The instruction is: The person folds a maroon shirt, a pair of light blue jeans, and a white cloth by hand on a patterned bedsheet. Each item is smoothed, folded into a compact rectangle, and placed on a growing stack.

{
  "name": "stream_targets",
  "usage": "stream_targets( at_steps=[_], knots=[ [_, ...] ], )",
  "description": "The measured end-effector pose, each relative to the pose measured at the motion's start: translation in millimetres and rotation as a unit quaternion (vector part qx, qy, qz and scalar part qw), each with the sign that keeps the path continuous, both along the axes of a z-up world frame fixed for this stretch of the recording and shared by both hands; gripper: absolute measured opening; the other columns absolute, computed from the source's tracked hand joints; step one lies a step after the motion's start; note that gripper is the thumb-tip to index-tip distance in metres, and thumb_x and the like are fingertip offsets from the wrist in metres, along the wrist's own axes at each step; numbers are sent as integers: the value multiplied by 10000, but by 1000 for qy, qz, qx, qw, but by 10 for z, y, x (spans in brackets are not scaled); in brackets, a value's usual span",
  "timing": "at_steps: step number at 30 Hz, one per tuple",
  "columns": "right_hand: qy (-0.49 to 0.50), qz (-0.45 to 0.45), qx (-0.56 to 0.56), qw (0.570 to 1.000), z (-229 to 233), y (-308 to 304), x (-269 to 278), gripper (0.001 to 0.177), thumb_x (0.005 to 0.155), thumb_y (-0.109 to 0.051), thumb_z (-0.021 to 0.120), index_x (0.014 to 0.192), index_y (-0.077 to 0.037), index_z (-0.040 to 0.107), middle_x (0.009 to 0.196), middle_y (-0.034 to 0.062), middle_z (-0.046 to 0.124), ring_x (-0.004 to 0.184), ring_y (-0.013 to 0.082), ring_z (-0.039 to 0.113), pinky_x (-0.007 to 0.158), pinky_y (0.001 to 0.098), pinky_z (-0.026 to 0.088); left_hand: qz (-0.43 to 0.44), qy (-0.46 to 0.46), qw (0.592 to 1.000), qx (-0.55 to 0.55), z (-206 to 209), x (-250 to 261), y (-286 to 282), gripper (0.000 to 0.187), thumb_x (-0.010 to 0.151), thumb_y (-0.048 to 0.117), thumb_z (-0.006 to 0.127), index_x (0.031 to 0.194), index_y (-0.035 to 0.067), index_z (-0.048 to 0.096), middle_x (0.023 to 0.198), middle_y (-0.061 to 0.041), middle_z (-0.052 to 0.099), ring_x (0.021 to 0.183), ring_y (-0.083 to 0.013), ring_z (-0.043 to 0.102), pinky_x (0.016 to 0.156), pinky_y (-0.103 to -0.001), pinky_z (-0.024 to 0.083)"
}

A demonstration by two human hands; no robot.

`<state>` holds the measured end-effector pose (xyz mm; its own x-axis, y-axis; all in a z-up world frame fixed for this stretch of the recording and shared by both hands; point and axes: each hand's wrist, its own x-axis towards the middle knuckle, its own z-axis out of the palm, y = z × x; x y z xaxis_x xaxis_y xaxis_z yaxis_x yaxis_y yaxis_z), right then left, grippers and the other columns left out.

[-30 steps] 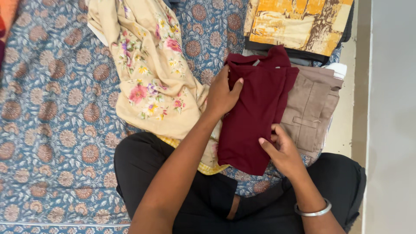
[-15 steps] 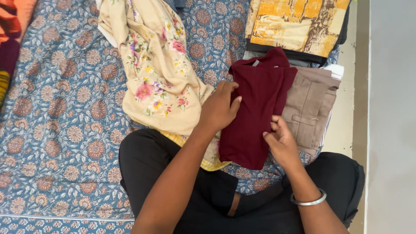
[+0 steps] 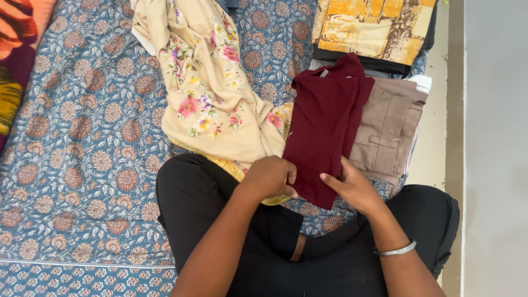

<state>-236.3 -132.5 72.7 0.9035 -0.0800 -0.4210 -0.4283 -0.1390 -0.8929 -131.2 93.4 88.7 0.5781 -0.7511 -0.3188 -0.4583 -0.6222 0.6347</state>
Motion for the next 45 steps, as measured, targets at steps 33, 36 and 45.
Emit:
stream_targets(
  at_steps=[33,36,45],
  knots=[
    [-139,-198,-114,964,-161,-354,1202,477,980,-231,735,1303,58,537,1074,61,697,930,110,663,752,244,538,229,-152,915,-296,-424,436,-457,417,947,370,683,1137,16,572,1113,-177,613,1039,-357,613,890,-446,500],
    [-173,-196,-134,956,-134,-284,1358,369,974,-172,729,1235,42,578,1041,65,712,912,109,671,768,244,538,216,-159,915,-301,-421,403,-447,456,962,379,677,1187,3,552,1151,-188,596,1081,-382,598,926,-463,493],
    [-352,-209,-191,892,166,-348,1258,118,1098,6,598,1213,22,576,1115,90,699,984,131,670,891,259,530,195,-193,901,-335,-272,310,-486,625,966,370,675,1409,-18,466,1424,-240,479,1335,-432,484,1133,-499,397]
  ],
)
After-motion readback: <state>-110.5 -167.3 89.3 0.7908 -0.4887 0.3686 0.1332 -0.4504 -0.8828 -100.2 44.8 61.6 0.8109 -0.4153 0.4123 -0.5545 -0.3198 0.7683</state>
